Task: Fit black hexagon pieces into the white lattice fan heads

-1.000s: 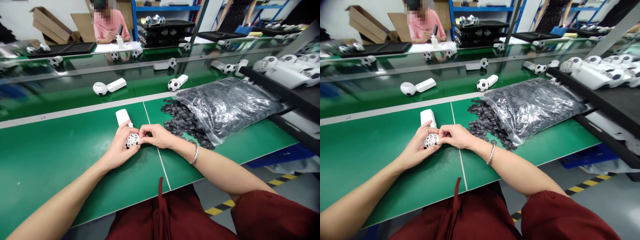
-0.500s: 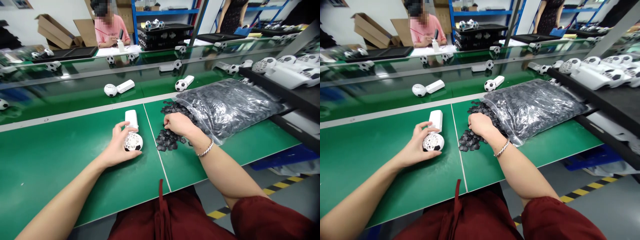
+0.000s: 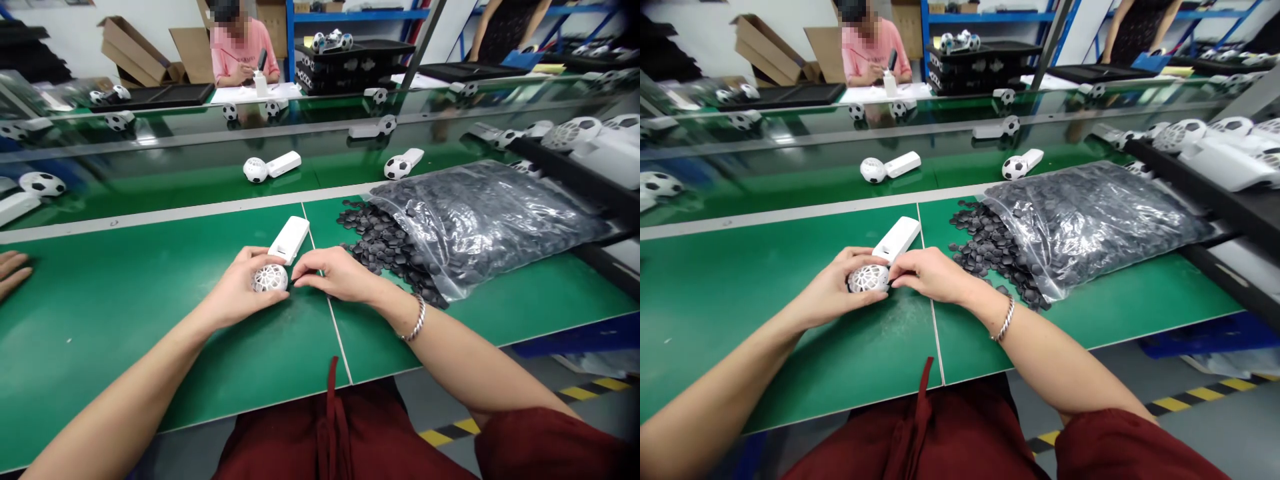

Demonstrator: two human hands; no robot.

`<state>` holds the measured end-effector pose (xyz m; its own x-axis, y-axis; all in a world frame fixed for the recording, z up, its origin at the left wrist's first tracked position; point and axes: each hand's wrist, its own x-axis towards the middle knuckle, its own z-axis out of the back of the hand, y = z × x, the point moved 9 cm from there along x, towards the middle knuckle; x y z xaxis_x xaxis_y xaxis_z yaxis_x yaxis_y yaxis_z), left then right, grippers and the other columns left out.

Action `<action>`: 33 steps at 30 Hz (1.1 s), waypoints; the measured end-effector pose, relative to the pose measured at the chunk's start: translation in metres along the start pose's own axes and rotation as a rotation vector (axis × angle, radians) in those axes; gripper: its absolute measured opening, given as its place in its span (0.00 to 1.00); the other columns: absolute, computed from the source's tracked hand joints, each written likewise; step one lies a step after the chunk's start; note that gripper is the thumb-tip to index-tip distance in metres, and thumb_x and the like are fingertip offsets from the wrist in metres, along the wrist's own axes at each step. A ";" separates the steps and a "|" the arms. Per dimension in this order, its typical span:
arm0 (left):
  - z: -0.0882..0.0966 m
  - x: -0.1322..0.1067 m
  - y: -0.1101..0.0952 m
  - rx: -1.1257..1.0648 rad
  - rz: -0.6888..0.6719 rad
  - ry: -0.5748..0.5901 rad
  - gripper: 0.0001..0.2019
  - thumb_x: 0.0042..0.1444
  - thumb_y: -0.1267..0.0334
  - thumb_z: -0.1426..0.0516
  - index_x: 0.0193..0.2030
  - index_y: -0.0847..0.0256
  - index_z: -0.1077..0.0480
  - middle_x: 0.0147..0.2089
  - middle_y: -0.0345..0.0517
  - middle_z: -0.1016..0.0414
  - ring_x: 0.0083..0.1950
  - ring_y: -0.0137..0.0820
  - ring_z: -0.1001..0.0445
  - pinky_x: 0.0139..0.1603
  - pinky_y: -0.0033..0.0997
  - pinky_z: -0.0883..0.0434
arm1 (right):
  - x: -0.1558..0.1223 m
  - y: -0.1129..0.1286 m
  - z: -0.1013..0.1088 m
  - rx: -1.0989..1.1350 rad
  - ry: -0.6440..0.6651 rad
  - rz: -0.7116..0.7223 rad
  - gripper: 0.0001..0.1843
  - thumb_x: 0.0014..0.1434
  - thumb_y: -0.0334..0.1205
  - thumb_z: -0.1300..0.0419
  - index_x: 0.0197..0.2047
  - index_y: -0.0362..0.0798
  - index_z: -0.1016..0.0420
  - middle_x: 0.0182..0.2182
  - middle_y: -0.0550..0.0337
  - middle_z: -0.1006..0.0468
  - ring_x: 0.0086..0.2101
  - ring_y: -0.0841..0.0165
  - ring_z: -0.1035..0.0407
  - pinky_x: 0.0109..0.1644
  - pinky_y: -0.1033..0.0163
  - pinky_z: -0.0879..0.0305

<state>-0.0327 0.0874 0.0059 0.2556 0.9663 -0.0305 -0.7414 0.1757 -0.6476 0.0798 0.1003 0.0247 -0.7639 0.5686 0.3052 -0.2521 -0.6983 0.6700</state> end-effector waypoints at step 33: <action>-0.011 -0.002 -0.009 -0.131 -0.098 -0.110 0.16 0.45 0.65 0.44 0.43 0.59 0.38 0.50 0.47 0.35 0.55 0.38 0.36 0.55 0.41 0.38 | 0.005 -0.011 -0.010 0.132 -0.142 0.038 0.04 0.52 0.37 0.38 0.30 0.46 0.25 0.29 0.61 0.24 0.34 0.71 0.31 0.39 0.66 0.37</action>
<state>-0.0202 0.0819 0.0036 0.2478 0.9619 0.1159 -0.6278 0.2505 -0.7370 0.0725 0.1062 0.0121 -0.6777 0.6048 0.4183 -0.1371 -0.6628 0.7362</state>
